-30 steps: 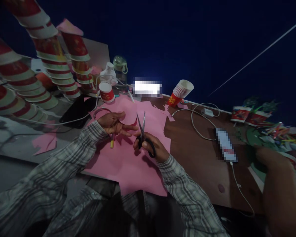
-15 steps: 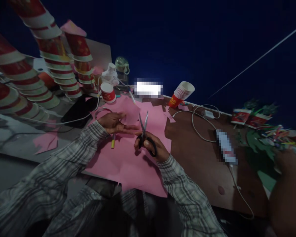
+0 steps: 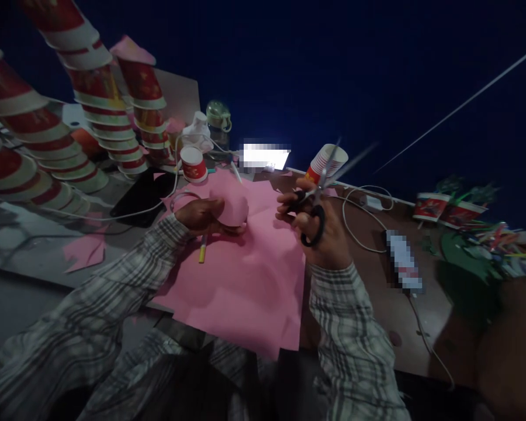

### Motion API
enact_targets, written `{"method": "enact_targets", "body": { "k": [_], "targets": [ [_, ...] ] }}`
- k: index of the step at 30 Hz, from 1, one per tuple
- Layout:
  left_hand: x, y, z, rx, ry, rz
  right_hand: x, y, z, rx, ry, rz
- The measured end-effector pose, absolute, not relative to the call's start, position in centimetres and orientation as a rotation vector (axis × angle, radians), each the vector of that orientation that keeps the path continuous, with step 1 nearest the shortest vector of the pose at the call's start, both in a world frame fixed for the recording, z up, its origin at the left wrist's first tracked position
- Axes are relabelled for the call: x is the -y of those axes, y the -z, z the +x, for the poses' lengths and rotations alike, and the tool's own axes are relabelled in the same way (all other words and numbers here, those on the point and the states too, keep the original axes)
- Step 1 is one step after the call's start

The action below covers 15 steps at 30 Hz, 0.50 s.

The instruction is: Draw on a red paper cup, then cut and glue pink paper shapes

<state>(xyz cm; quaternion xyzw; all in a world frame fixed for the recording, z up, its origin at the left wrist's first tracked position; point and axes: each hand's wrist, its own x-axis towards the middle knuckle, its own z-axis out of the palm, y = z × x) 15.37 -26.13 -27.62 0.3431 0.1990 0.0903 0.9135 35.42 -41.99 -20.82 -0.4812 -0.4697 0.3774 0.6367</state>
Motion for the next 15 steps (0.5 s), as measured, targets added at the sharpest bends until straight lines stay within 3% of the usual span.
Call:
{"method": "enact_targets", "body": {
  "k": [10, 15],
  "targets": [
    [25.9, 29.7, 15.1, -0.232, 0.119, 0.648, 39.0, 22.5, 34.5, 0.780, -0.973, -1.332],
    [27.3, 29.9, 16.7, -0.365, -0.169, 0.499, 40.5, 22.8, 34.1, 0.813, -0.985, -1.251]
  ]
}}
